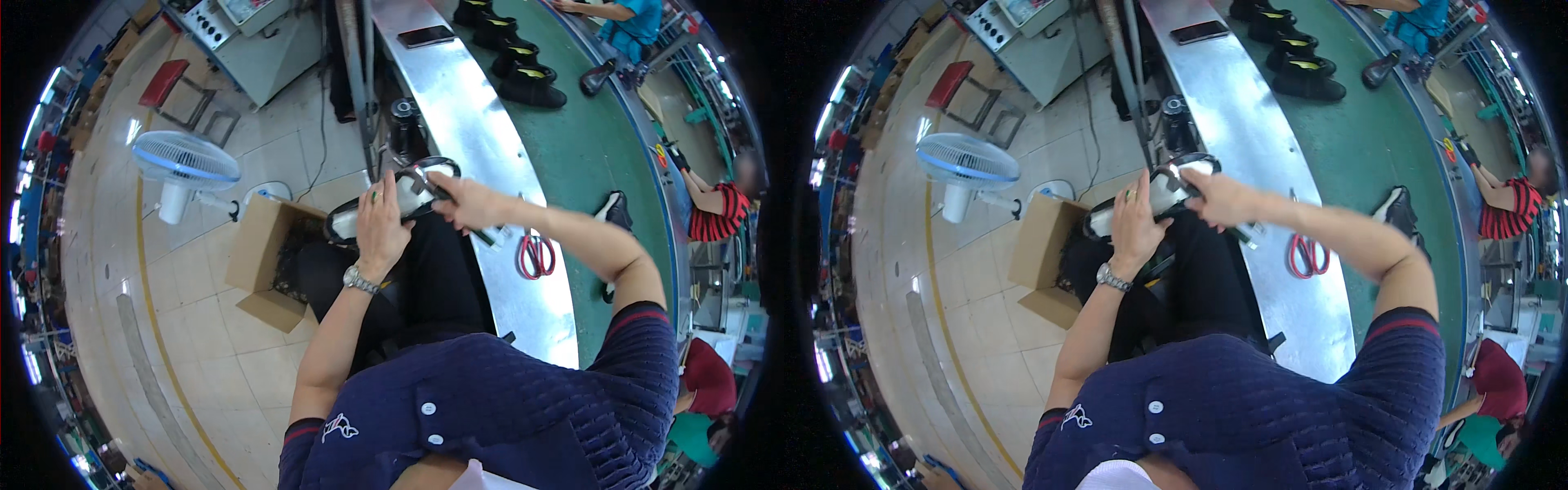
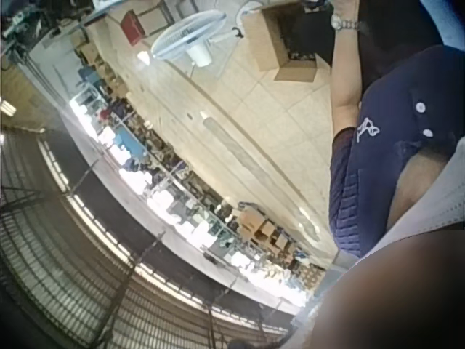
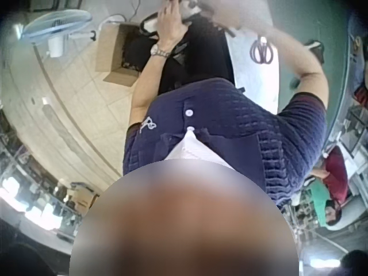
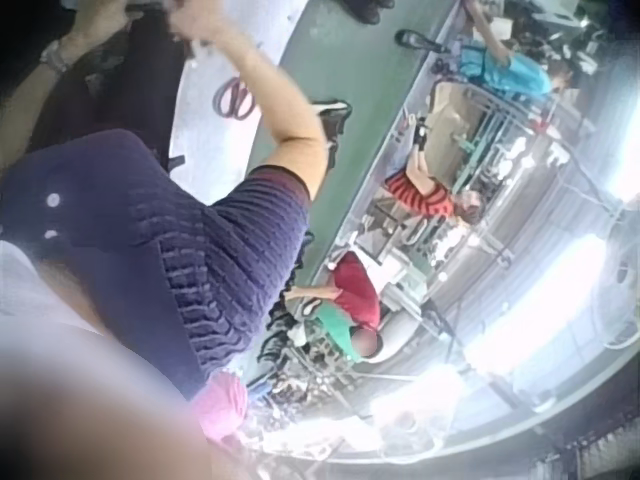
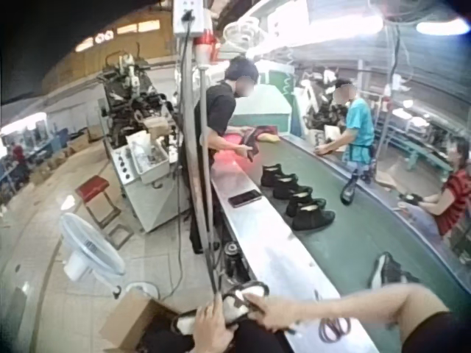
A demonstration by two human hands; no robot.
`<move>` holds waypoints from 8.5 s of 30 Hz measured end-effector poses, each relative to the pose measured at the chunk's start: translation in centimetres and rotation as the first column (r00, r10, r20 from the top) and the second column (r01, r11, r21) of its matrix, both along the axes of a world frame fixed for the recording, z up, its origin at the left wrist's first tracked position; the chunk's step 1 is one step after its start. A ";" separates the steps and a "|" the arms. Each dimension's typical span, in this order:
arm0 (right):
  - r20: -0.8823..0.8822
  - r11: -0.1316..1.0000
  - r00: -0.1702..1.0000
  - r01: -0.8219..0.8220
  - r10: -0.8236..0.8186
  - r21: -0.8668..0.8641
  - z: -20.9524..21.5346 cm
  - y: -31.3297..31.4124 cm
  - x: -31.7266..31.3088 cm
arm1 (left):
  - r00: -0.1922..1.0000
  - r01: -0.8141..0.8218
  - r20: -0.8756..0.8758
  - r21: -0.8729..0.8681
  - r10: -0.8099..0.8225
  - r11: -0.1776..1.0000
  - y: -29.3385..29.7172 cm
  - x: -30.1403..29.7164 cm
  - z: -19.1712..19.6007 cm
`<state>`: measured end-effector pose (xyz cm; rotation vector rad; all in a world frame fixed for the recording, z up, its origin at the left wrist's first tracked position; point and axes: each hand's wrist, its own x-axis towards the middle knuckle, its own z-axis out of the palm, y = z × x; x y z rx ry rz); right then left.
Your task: Trimming the excess material from a shoe upper and sole using scissors and pliers.
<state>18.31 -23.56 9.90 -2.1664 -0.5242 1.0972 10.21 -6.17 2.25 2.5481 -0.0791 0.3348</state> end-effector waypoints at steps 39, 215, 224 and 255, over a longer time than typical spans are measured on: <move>0.519 0.967 0.819 0.166 -0.244 0.193 0.5 1.8 2.0 | 0.967 -0.042 0.255 0.206 -0.012 0.978 0.6 -0.4 -1.8; 0.064 0.939 0.977 -0.213 0.204 0.271 0.1 4.3 -5.7 | 0.891 -0.455 -0.230 -0.439 0.393 0.775 5.8 -15.1 -1.4; 0.174 0.660 0.642 -0.682 0.747 -0.316 4.7 7.8 -7.8 | 0.887 -0.462 -0.113 -0.258 0.449 0.848 4.2 -15.7 -2.0; 0.679 0.686 0.522 -0.726 0.516 0.037 1.7 10.0 -2.1 | 0.931 -0.357 -0.315 -0.896 -0.186 -0.266 4.3 -10.8 -3.8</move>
